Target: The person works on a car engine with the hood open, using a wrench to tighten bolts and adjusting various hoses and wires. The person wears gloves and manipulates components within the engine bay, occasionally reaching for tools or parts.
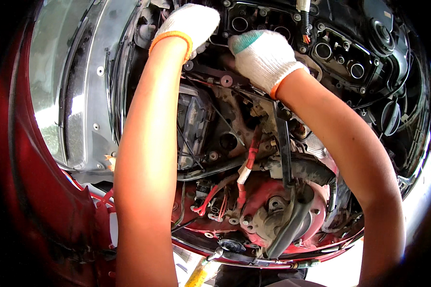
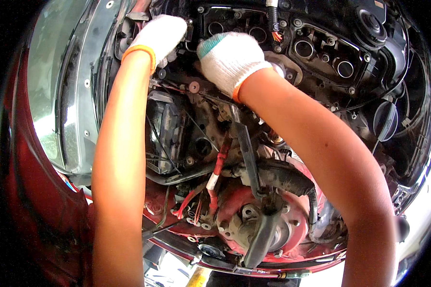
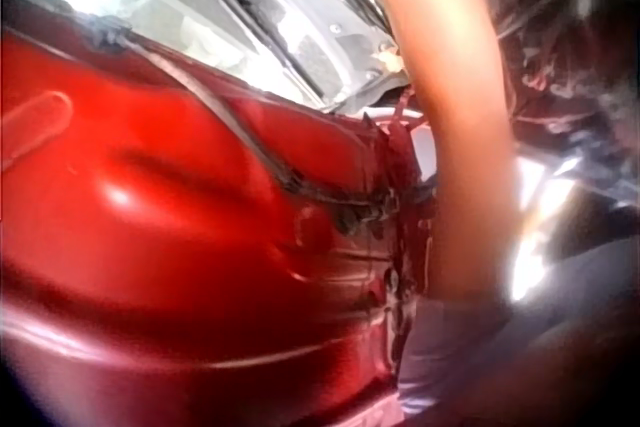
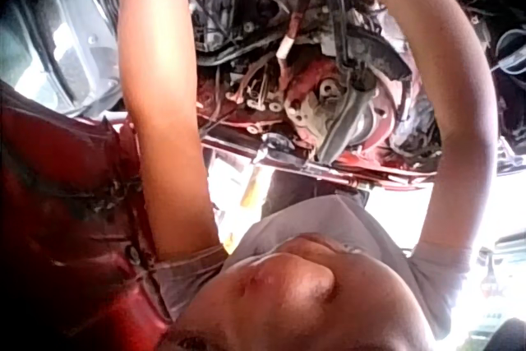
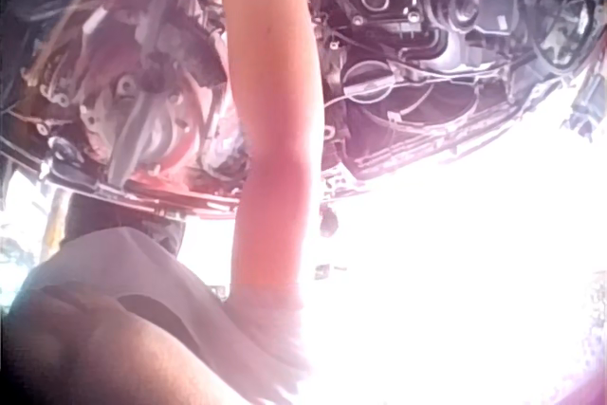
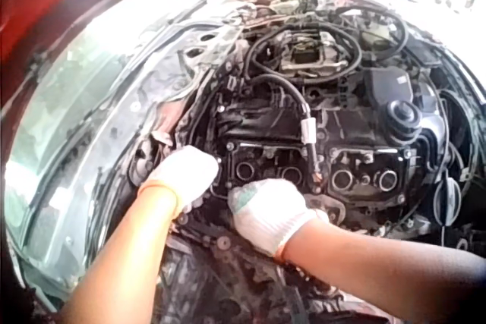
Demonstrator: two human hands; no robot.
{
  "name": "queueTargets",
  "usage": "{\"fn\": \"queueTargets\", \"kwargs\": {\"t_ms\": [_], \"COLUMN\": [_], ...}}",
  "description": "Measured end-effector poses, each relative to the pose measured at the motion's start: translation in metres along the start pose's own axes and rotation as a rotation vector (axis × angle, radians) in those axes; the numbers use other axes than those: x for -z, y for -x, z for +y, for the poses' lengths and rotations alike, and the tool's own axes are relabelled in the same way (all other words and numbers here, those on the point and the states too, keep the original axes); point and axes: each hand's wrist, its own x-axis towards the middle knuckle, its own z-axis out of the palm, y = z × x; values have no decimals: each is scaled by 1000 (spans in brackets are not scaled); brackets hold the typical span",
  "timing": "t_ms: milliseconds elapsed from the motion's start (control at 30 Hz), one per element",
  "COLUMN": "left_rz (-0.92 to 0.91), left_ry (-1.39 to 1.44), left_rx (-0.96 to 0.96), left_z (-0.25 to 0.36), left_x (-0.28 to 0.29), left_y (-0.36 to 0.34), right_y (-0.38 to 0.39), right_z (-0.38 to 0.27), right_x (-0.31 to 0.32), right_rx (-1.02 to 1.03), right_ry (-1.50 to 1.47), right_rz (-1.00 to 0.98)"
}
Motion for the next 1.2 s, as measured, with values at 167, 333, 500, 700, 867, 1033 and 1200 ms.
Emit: {"fn": "queueTargets", "kwargs": {"t_ms": [167,333,500,700,867,1033,1200], "left_rz": [-398,-316,-359,-322,-347,-413,-384], "left_ry": [304,-35,-244,-296,-234,83,62], "left_rx": [593,258,48,3,1,287,312], "left_z": [58,38,27,22,37,50,29], "left_x": [45,30,19,23,35,36,36], "left_y": [-7,-5,-5,-2,-9,-9,-5], "right_y": [-1,-12,-14,-21,-28,-25,-23], "right_z": [8,4,3,0,6,13,23], "right_x": [-3,-1,-6,-3,-14,4,21], "right_rx": [-17,-76,-141,-120,-76,-77,245], "right_ry": [-90,-218,-268,-349,-355,-325,-53], "right_rz": [-65,-63,-105,-85,8,-150,240]}}
